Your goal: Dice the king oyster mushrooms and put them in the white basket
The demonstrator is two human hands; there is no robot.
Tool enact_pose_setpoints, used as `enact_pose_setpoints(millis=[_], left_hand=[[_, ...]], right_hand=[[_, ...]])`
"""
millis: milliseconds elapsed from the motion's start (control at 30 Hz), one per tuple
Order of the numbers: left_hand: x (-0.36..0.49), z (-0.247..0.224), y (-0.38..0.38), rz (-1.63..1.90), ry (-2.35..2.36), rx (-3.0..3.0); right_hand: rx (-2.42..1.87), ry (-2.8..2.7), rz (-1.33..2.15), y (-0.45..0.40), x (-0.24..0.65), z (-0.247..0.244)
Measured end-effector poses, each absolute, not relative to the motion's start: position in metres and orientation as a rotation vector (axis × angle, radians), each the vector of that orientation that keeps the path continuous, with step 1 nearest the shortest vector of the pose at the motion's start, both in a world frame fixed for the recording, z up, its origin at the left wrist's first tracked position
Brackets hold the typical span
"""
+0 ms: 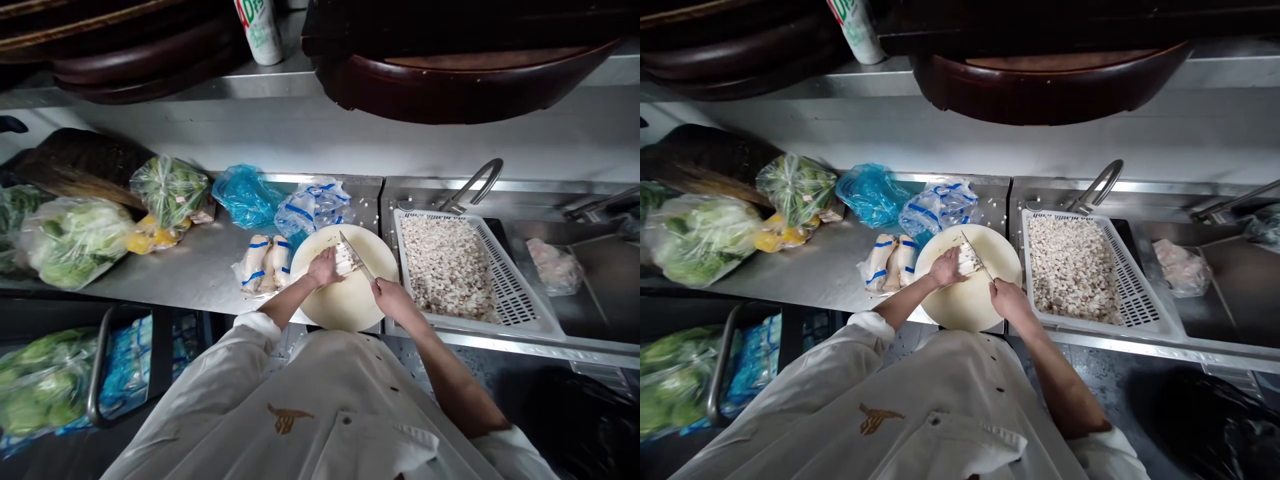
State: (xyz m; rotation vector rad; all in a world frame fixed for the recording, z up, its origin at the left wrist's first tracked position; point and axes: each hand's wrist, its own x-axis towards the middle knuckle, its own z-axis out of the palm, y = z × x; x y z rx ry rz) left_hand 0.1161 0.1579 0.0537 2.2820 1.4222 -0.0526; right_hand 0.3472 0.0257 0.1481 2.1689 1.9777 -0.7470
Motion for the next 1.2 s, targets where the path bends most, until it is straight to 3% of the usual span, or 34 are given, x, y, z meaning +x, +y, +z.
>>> enact_pose_setpoints(millis=[233, 533, 867, 1200], left_hand=[[0.116, 0.054, 0.163, -0.094, 1.392, 2.295], [0.101, 0.055, 0.155, 0.053, 1.376, 2.244], [0.101, 0.057, 0.163, -0.061, 1.347, 2.262], [0.085, 0.051, 0.146, 0.086, 1.367, 2.241]], right_hand=[[2.173, 1.823, -0.777, 0.055, 0.324, 0.13], [2.222, 1.944, -0.637, 0.038, 0.335, 0.165], [2.164, 1.836, -0.797, 0.06, 0.313, 0.124], [2.207, 1.93, -0.723, 0.03, 0.327, 0.155]])
